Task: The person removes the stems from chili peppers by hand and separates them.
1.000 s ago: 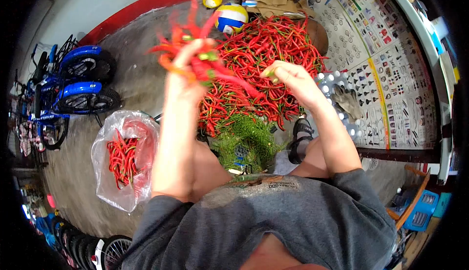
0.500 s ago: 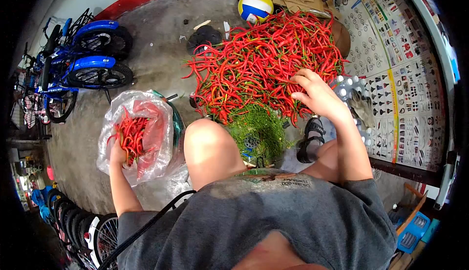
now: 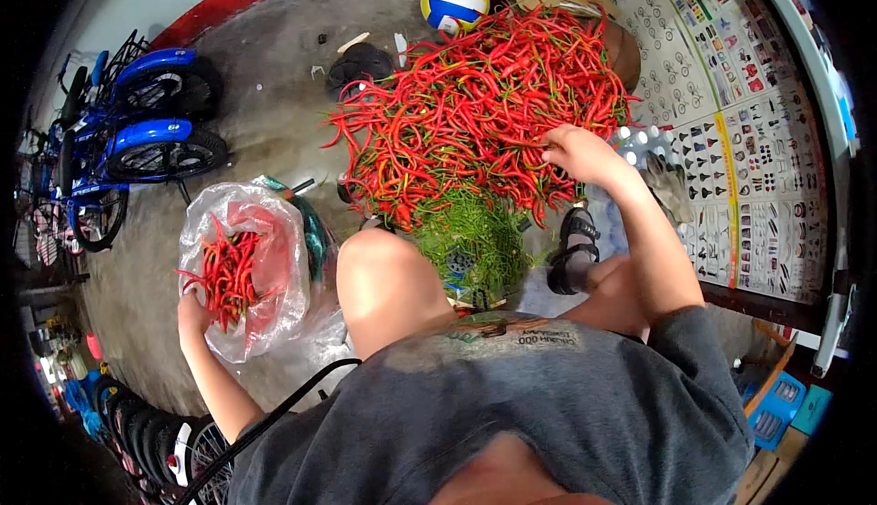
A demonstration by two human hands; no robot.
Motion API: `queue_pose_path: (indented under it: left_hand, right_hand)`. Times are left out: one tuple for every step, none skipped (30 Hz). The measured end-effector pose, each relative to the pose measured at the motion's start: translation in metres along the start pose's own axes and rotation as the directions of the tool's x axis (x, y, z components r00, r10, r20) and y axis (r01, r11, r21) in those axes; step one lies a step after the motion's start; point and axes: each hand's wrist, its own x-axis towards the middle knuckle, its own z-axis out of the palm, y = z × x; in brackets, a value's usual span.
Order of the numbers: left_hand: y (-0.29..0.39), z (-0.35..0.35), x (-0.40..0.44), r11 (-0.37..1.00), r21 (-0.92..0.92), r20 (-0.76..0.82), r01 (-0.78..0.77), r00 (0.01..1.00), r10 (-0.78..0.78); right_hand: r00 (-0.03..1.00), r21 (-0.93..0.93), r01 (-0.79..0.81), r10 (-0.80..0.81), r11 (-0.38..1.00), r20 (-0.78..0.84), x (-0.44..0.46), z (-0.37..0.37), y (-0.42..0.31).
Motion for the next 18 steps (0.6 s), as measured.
queue_pose_path:
  left_hand:
    - [0.019,-0.016,-0.004,1.000,-0.001,0.002,-0.006,1.000,0.006]
    - [0.043,-0.030,-0.004,0.997,0.063,-0.056,0.049,0.997,-0.045]
    - [0.072,-0.047,-0.006,0.987,0.121,-0.117,0.110,0.989,-0.096]
    - [0.106,-0.067,-0.012,0.991,0.111,-0.146,0.073,0.988,-0.057]
    - [0.143,-0.085,-0.017,0.994,0.100,-0.177,0.040,0.984,-0.022]
    - [0.175,-0.095,-0.018,0.996,-0.054,-0.257,-0.073,0.965,0.056]
    - [0.203,-0.099,-0.013,0.925,-0.312,-0.263,-0.216,0.955,0.134]
    - [0.228,-0.094,-0.006,0.808,-0.464,-0.280,-0.362,0.926,0.254]
    - [0.262,-0.094,-0.003,0.702,-0.596,-0.209,-0.389,0.920,0.332]
    - [0.283,-0.070,0.015,0.624,-0.625,-0.195,-0.469,0.868,0.456]
    - [0.315,-0.069,0.019,0.480,-0.723,-0.124,-0.496,0.777,0.617]
    - [0.344,-0.059,0.027,0.345,-0.856,-0.009,-0.385,0.679,0.734]
    - [0.370,-0.042,0.037,0.306,-0.846,-0.005,-0.436,0.582,0.813]
    - [0.393,-0.032,0.043,0.252,-0.909,0.062,-0.333,0.488,0.871]
    - [0.415,-0.013,0.050,0.246,-0.914,0.095,-0.323,0.419,0.903]
    - [0.435,-0.003,0.054,0.242,-0.868,0.077,-0.435,0.363,0.928]
    - [0.452,0.003,0.050,0.248,-0.865,0.077,-0.435,0.374,0.924]
    - [0.466,0.012,0.043,0.165,-0.914,-0.001,-0.370,0.409,0.912]
  right_hand:
    - [1.000,-0.001,-0.007,0.007,1.000,0.000,0.008,0.005,0.011]
    - [0.991,0.000,-0.102,0.102,0.995,0.082,0.017,0.011,0.022]
    - [0.968,-0.010,-0.195,0.193,0.981,0.163,0.028,0.019,0.035]
    - [0.965,-0.071,-0.190,0.200,0.979,0.168,0.042,0.038,0.054]
    - [0.984,-0.057,-0.132,0.138,0.990,0.115,0.053,0.057,0.068]
    - [0.996,-0.044,-0.071,0.073,0.997,0.060,0.064,0.077,0.079]
    - [0.999,-0.062,-0.037,0.034,0.997,-0.038,0.075,0.100,0.087]
    - [0.991,-0.079,-0.008,-0.003,0.997,-0.135,0.084,0.119,0.089]
    - [0.993,-0.092,-0.113,0.108,0.989,-0.054,0.093,0.129,0.081]
    - [0.977,-0.125,-0.212,0.208,0.969,-0.040,0.096,0.135,0.067]
    - [0.965,-0.173,-0.261,0.261,0.950,-0.024,0.100,0.143,0.063]
    - [0.949,-0.217,-0.310,0.317,0.925,-0.007,0.101,0.152,0.060]
    - [0.950,-0.172,-0.311,0.298,0.935,-0.096,0.097,0.154,0.052]
    - [0.947,-0.161,-0.317,0.305,0.935,-0.099,0.095,0.152,0.043]
    - [0.925,0.012,-0.296,0.290,0.955,-0.244,0.094,0.147,0.035]
    - [0.878,0.175,-0.243,0.293,0.954,-0.380,0.092,0.142,0.026]
    - [0.801,0.402,-0.178,0.370,0.898,-0.471,0.092,0.139,0.016]
    - [0.797,0.623,-0.153,0.468,0.768,-0.382,0.088,0.121,-0.008]
